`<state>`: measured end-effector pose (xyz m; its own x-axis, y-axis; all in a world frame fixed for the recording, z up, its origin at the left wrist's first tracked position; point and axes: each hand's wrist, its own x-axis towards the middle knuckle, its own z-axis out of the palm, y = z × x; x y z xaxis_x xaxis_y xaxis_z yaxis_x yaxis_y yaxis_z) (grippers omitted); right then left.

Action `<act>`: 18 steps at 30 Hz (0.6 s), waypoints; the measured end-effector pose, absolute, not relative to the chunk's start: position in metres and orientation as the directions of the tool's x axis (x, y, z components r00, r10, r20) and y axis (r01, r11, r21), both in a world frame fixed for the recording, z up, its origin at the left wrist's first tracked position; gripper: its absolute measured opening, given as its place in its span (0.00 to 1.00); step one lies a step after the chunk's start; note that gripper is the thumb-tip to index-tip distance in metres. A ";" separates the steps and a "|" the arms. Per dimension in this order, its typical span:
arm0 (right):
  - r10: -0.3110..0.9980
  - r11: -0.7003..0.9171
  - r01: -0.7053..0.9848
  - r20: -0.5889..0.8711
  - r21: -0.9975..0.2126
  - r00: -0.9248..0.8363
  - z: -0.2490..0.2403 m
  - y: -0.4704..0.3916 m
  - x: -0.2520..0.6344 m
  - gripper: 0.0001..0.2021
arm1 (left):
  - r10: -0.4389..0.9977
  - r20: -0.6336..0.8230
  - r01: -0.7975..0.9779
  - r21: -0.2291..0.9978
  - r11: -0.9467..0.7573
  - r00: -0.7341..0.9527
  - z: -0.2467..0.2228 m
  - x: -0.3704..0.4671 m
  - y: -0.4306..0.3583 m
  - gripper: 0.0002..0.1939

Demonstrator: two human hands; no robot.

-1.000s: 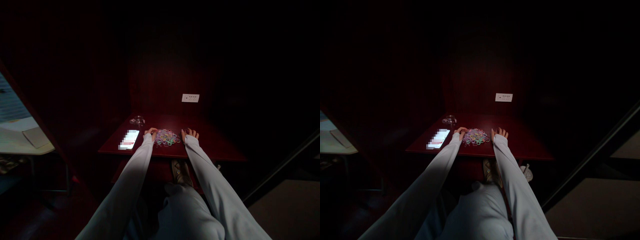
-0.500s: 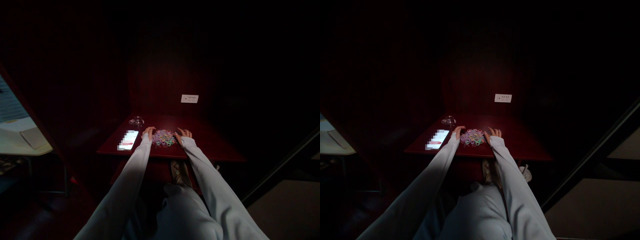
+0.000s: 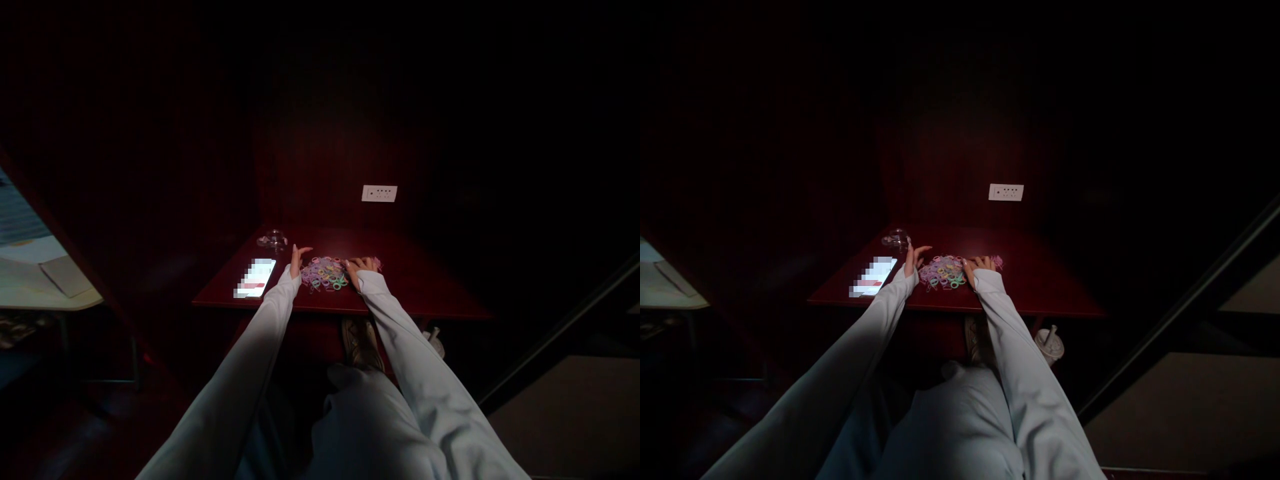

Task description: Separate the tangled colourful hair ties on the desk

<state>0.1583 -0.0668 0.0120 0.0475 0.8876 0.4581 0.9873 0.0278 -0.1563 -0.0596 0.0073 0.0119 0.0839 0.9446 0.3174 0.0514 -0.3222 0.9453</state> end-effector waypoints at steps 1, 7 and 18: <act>0.887 0.038 0.987 0.459 -0.157 0.039 0.013 -0.066 0.154 0.25 | 0.957 0.270 0.015 0.962 -0.273 0.109 0.013 -0.060 0.009 0.36; 0.880 0.188 0.962 0.468 -0.198 -0.076 0.025 -0.071 0.124 0.25 | 0.973 0.196 -0.032 0.981 -0.194 0.124 0.016 -0.063 0.012 0.35; 0.895 0.226 0.964 0.422 -0.143 -0.147 0.021 -0.069 0.097 0.21 | 0.974 0.228 -0.009 0.974 -0.228 0.011 0.018 -0.061 0.008 0.34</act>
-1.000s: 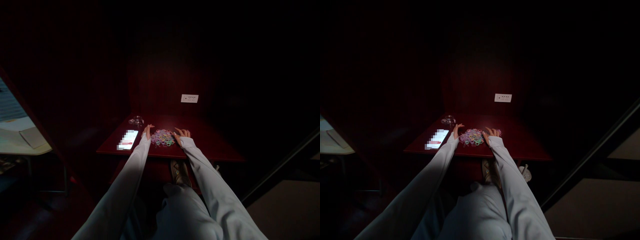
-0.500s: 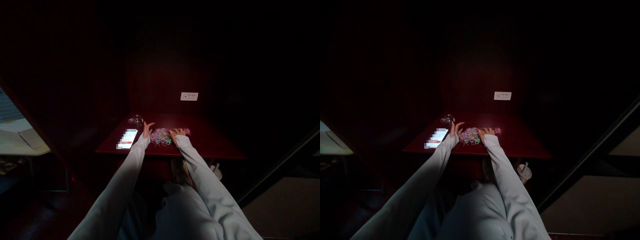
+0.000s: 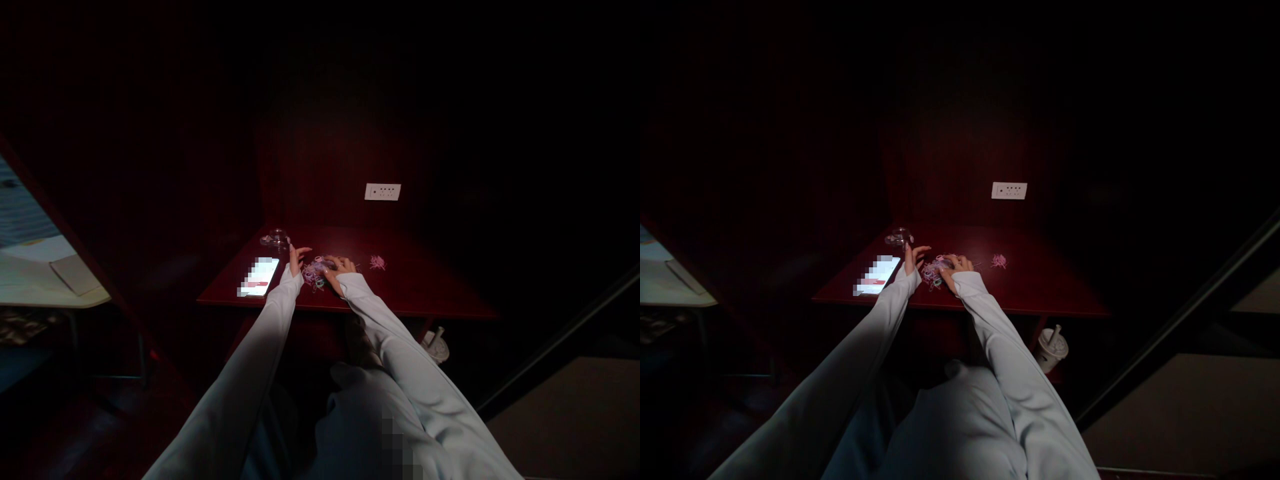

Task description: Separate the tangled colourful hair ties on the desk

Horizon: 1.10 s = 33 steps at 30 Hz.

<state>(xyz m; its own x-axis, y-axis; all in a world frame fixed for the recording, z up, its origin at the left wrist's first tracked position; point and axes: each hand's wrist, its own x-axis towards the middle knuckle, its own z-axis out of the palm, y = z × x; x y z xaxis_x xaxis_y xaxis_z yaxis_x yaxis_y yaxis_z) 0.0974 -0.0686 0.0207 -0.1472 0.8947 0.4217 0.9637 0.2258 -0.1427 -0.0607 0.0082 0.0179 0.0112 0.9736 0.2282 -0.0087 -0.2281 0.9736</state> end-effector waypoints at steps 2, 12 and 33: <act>0.887 0.188 0.967 0.453 -0.171 -0.092 0.019 -0.068 0.100 0.23 | 0.956 0.290 0.092 0.954 -0.285 -0.041 0.017 -0.062 0.009 0.25; 0.883 0.194 0.930 0.469 -0.313 -0.026 0.018 -0.065 0.108 0.25 | 0.896 0.399 0.649 0.737 -0.188 -0.194 0.014 -0.059 0.000 0.10; 0.912 0.102 0.887 0.398 -0.451 0.098 0.023 -0.061 0.108 0.25 | 0.927 0.373 0.958 0.275 -0.079 -0.031 0.014 -0.045 -0.023 0.20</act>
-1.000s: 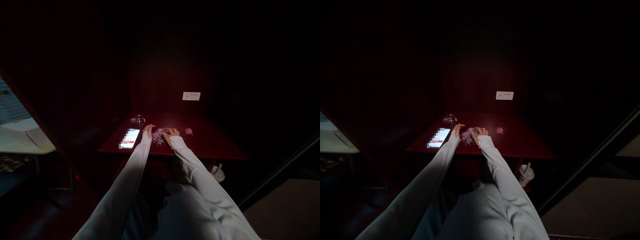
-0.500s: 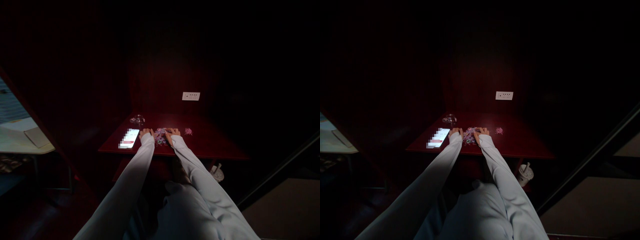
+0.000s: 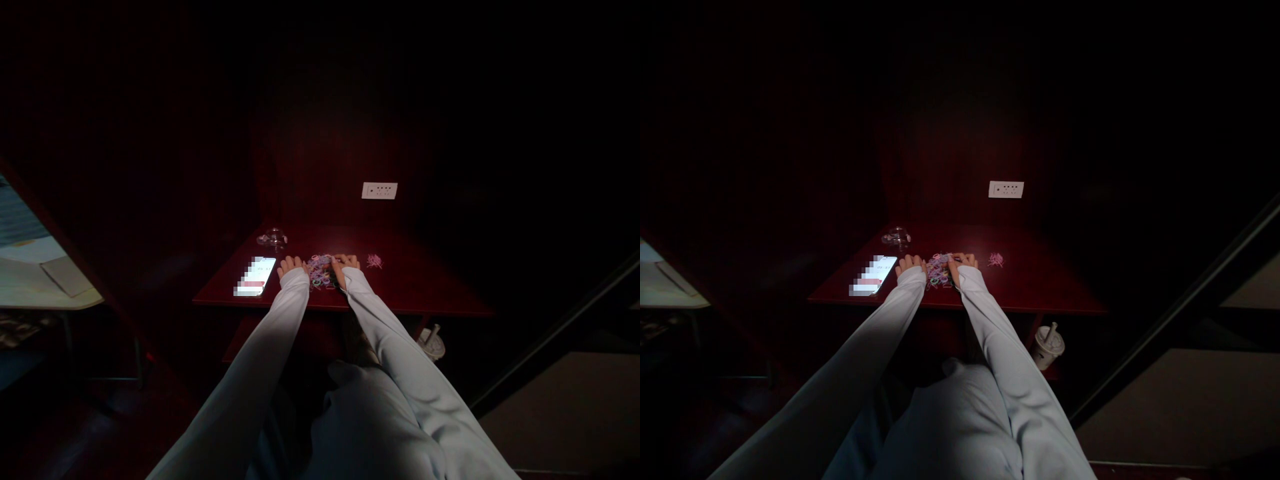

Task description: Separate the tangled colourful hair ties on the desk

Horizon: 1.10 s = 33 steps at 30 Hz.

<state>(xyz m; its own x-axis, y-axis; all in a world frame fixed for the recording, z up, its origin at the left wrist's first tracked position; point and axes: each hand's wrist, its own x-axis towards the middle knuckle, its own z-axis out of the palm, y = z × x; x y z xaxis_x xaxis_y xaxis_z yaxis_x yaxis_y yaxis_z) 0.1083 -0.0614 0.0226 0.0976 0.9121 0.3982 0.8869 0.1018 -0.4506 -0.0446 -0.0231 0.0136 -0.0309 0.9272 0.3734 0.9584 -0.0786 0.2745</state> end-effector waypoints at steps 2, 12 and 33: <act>0.912 0.100 0.885 0.397 -0.455 0.101 0.024 -0.063 0.108 0.25 | 0.934 0.356 0.959 0.268 -0.090 -0.012 0.014 -0.045 -0.024 0.20; 0.916 0.089 0.884 0.386 -0.458 0.108 0.023 -0.061 0.108 0.26 | 0.960 0.278 0.874 0.454 -0.171 0.043 0.012 -0.053 -0.004 0.16; 0.846 0.231 0.937 0.530 -0.262 -0.060 0.024 -0.068 0.110 0.23 | 0.811 0.423 0.723 0.394 -0.567 0.405 0.014 -0.042 -0.008 0.11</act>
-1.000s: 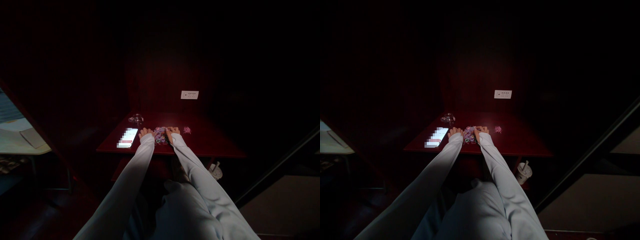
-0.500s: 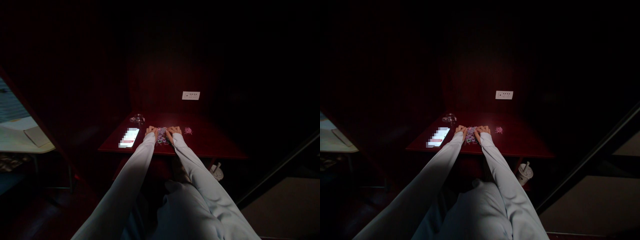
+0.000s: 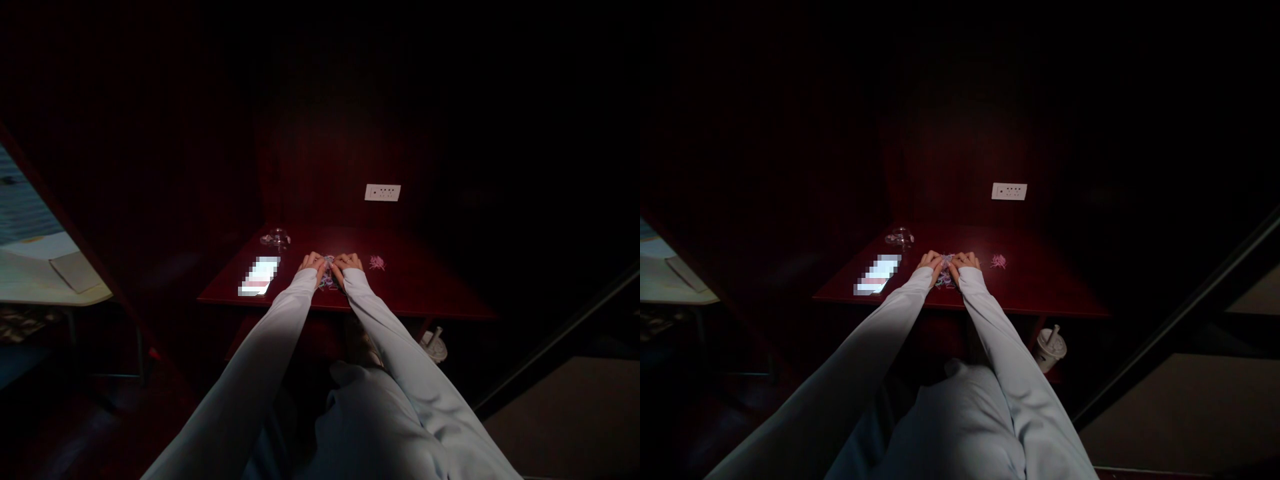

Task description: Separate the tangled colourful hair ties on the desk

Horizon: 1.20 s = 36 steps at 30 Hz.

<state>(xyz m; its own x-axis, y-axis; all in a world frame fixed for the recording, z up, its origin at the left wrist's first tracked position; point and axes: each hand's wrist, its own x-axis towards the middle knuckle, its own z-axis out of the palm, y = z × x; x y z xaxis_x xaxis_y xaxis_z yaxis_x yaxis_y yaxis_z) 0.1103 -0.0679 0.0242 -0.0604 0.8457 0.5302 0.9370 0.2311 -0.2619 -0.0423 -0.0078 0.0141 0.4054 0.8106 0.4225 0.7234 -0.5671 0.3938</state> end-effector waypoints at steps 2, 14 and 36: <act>0.847 0.220 0.938 0.529 -0.267 -0.048 0.023 -0.067 0.111 0.23 | 0.815 0.431 0.724 0.404 -0.559 0.388 0.011 -0.042 -0.005 0.10; 0.821 0.124 0.897 0.552 -0.423 0.147 0.016 -0.058 0.121 0.22 | 0.879 0.403 0.746 0.495 -0.444 0.256 0.011 -0.042 0.001 0.12; 0.670 -0.076 0.755 0.528 -0.651 0.522 0.014 -0.049 0.138 0.26 | 0.929 0.364 0.668 0.674 -0.315 0.070 0.017 -0.049 -0.001 0.12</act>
<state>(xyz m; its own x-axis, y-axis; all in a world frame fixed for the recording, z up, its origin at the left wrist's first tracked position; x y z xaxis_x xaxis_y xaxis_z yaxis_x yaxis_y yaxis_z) 0.1378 -0.0486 0.0137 0.5220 0.6701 0.5277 0.7555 -0.0761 -0.6507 -0.0494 -0.0007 0.0175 0.0702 0.9287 0.3641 0.6685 -0.3147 0.6738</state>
